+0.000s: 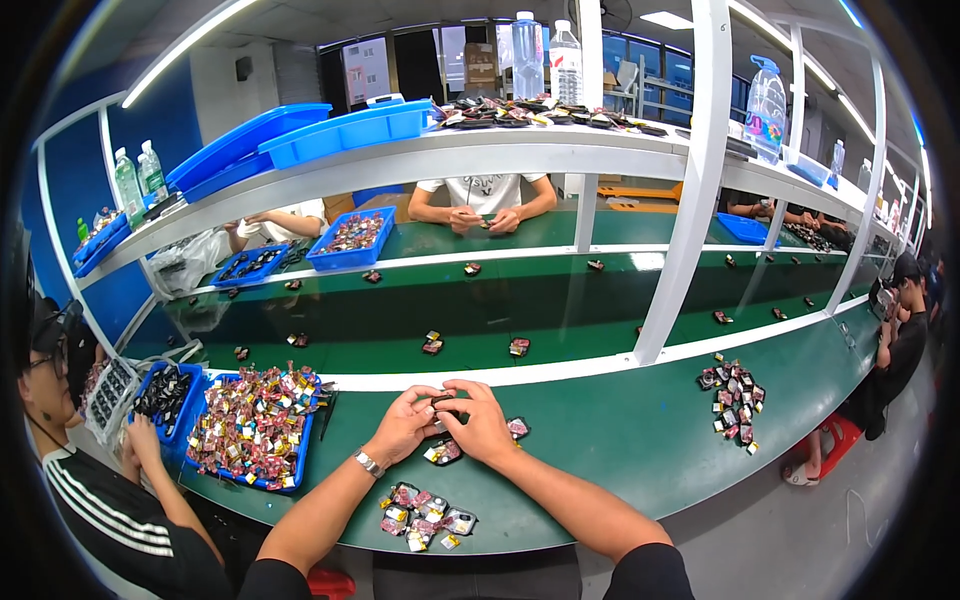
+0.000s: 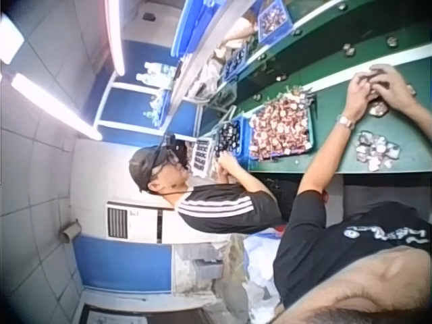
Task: Sorting small plastic toy parts or components into separate piles or containers on an assembly line.
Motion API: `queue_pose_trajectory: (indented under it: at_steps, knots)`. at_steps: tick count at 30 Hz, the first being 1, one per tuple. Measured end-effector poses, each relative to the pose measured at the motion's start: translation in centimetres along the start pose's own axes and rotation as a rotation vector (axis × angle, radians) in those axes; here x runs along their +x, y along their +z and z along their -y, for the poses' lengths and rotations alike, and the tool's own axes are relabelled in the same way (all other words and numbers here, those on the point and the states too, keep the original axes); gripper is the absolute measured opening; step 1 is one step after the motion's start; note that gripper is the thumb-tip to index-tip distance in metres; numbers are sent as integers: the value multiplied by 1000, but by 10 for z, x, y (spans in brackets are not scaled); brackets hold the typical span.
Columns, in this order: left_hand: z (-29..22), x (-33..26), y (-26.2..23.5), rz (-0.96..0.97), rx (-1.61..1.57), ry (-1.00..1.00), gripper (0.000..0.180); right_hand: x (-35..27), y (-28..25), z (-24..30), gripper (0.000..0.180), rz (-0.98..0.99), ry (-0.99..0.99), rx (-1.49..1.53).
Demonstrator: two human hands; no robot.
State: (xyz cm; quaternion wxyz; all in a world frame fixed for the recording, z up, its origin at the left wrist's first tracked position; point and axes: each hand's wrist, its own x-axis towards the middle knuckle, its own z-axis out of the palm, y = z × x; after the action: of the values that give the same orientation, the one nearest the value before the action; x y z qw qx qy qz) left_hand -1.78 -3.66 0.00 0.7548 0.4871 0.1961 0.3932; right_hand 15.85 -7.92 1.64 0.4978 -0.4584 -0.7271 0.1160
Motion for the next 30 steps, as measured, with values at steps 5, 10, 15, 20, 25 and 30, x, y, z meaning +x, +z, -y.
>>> queue_pose_trajectory:
  at_steps: [5, 10, 15, 20, 25, 30]
  knots:
    - [0, 1, 1, 13, 1, 9, 24, 2, -3, 3, 17, 21, 5, 63]
    - [1, -2, 0, -7, 63, 24, 23, 2, -6, 2, 17, 54, -60, 24]
    - [0, 1, 1, 2, 66, 33, 24, 1, -4, 5, 19, 45, -85, 10]
    - [-2, 0, 8, -33, -11, 48, 25, 3, -3, 8, 19, -43, -100, -22]
    - [-1, -1, 5, -36, -3, 25, 26, 6, -4, 4, 15, -83, -221, -74]
    - [-1, -1, 3, -52, -7, 15, 26, 5, -5, 7, 16, -83, -264, -117]
